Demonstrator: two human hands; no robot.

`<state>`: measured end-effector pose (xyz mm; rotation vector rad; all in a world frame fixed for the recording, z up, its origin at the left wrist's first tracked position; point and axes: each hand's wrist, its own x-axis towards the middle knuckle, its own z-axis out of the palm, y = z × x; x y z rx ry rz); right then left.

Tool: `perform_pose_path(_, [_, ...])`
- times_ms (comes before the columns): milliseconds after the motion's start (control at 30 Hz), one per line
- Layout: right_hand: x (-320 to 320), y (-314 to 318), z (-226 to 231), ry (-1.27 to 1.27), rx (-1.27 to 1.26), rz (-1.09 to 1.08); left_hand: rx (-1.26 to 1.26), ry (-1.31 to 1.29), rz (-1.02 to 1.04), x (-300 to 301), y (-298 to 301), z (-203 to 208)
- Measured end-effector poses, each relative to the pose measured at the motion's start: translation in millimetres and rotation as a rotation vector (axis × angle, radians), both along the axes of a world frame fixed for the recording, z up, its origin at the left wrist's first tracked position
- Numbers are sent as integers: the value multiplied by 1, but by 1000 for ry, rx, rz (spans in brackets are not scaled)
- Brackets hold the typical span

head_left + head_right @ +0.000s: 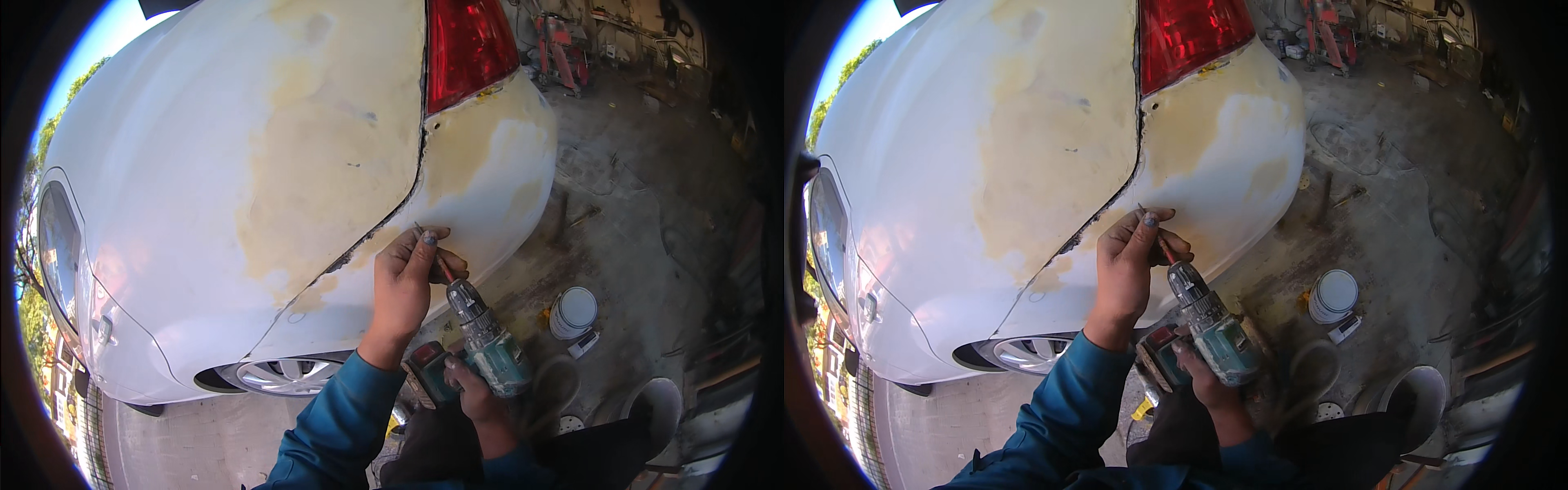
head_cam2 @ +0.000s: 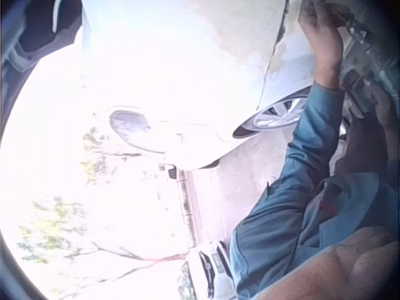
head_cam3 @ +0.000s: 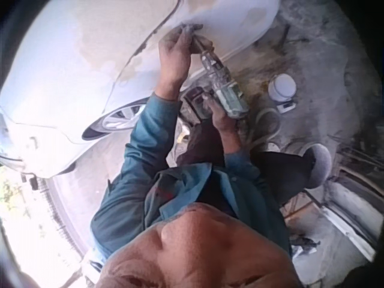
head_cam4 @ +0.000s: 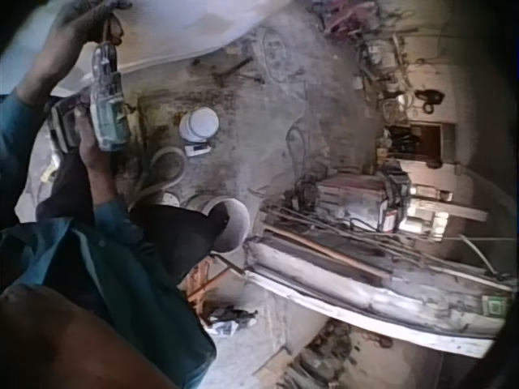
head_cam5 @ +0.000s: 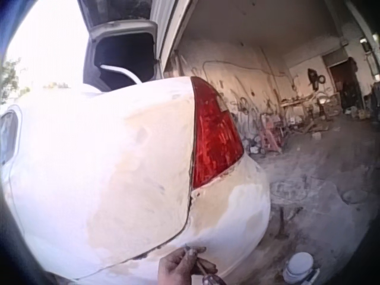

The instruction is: The person searches through a pile of tools, then uses a power drill to remove fasteners from the rear bumper of a white car. After removing the fasteners, the person uses an angle grinder on the bumper area.

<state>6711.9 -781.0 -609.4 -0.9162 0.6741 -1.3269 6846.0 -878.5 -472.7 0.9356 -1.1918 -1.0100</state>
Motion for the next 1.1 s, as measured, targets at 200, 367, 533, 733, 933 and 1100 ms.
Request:
perform_pose_path(200, [-3, -8, 25, 32, 10, 1, -13, 35, -6, 5, -13, 1])
perform_pose_path(367, [0, -8, 31, 45, 56, -8, -11, 38, -29, 5, -15, 0])
perform_pose_path(533, [-3, -3, 38, 89, 108, -29, -16, 69, -23, 3, -10, 6])
perform_pose_path(733, [-2, -5, 36, 30, 115, -9, -35, 82, 22, 4, -17, 4])
perform_pose_path(933, [13, 5, 35, 343, -223, -176, 35, 178, -85, 13, -9, 8])
perform_pose_path(1100, [7, 8, 31, 280, -136, -170, 18, 151, -80, 12, -7, 2])
